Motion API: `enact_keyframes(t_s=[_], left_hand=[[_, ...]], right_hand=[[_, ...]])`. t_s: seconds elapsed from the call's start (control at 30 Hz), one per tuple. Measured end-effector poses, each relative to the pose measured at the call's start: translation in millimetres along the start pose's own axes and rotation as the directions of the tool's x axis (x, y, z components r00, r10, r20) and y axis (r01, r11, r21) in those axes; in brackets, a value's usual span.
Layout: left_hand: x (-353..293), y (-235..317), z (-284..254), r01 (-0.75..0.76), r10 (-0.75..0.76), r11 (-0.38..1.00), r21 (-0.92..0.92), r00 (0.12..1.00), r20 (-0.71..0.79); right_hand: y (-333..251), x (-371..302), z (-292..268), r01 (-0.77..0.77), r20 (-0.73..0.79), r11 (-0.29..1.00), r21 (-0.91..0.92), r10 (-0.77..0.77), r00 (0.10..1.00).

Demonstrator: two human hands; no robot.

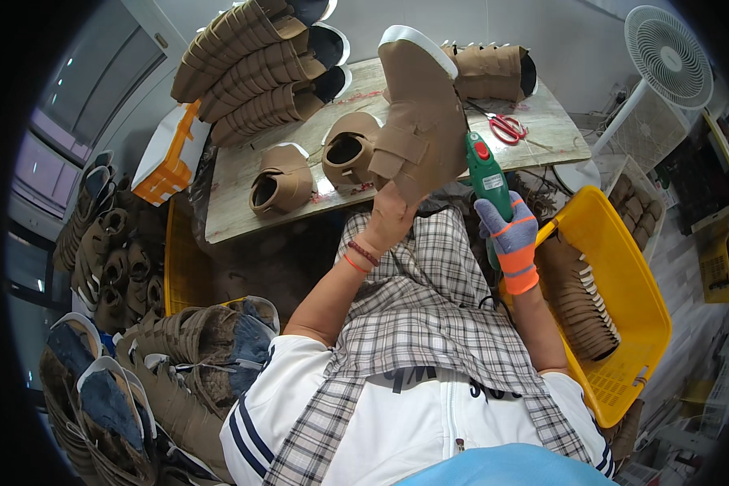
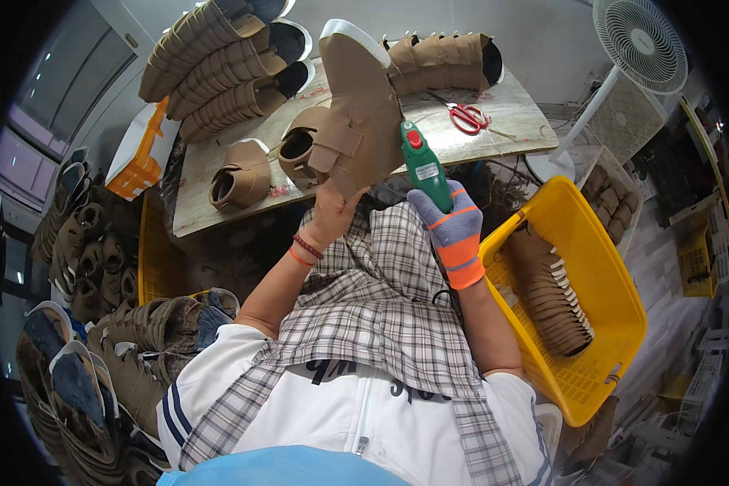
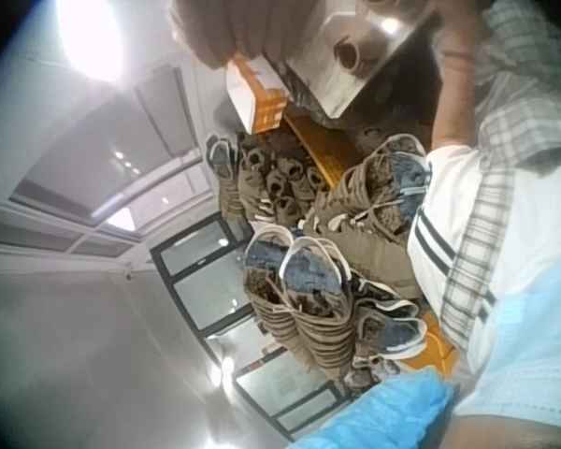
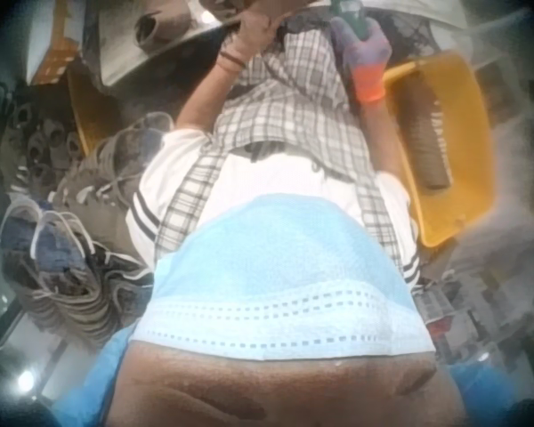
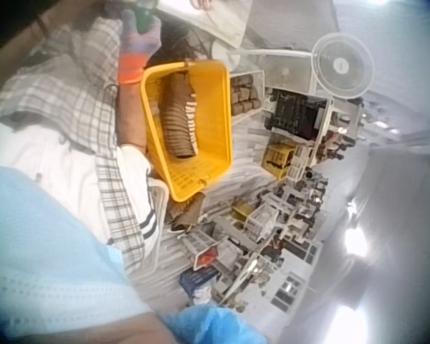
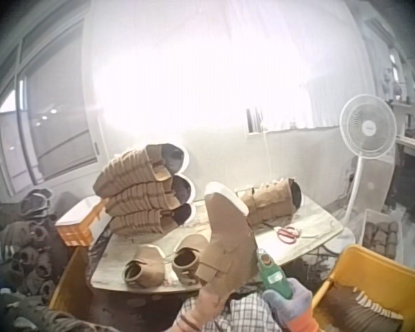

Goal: The person assembles shoe uppers by cutting excess material with scissors, trimming edges with a rotary tool, and stacking finished pieces. They handle multiple shoe parts, using tools to shape and finish each unit before placing them in a yellow bin.

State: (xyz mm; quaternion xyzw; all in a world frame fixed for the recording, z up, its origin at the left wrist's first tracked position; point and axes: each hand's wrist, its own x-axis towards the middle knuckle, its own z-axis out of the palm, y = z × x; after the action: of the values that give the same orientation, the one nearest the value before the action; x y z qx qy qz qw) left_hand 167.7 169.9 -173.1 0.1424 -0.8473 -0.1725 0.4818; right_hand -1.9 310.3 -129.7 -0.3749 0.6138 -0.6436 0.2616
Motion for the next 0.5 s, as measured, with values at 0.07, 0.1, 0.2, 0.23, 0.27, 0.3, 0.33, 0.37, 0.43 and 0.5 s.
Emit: enact_keyframes(t_s=[0.07,0.1,0.2,0.23,0.27,0.3,0.33,0.37,0.43,0.5], left_hand=[[-8,-6,6,-0.080,0.079,0.994,0.069,0.997,0.016],[-12,-6,6,-0.075,0.070,0.992,0.101,0.996,0.056],[-22,-1,1,-0.084,0.056,0.980,0.181,0.986,0.155],[-23,3,-2,-0.101,0.066,0.976,0.193,0.982,0.178],[-24,7,-5,-0.118,0.076,0.971,0.207,0.977,0.200],[-25,13,-11,-0.095,0.061,0.976,0.196,0.983,0.172],[-21,19,-17,-0.079,0.053,0.980,0.184,0.988,0.144],[-17,26,-24,-0.064,0.045,0.983,0.170,0.992,0.115],[-11,39,-49,0.036,-0.039,0.961,0.274,0.999,0.006],[-4,40,-71,0.120,-0.114,0.913,0.391,0.993,-0.037]], right_hand=[[-1,2,-1,-0.005,0.009,1.000,0.018,0.005,1.000],[-1,3,-2,-0.004,0.016,1.000,0.029,0.004,1.000],[-5,7,0,-0.026,0.053,0.995,0.096,0.021,0.998],[-7,8,1,-0.039,0.070,0.992,0.122,0.030,0.997],[-10,10,1,-0.049,0.056,0.990,0.129,0.042,0.998],[-12,12,1,-0.063,0.050,0.989,0.136,0.057,0.997],[-13,16,1,-0.072,0.040,0.987,0.144,0.067,0.997],[-10,18,-2,-0.060,0.007,0.991,0.116,0.060,0.998],[5,22,-15,-0.069,-0.032,0.996,0.051,0.071,0.997],[16,18,-26,-0.074,-0.053,0.994,0.081,0.078,0.996]])
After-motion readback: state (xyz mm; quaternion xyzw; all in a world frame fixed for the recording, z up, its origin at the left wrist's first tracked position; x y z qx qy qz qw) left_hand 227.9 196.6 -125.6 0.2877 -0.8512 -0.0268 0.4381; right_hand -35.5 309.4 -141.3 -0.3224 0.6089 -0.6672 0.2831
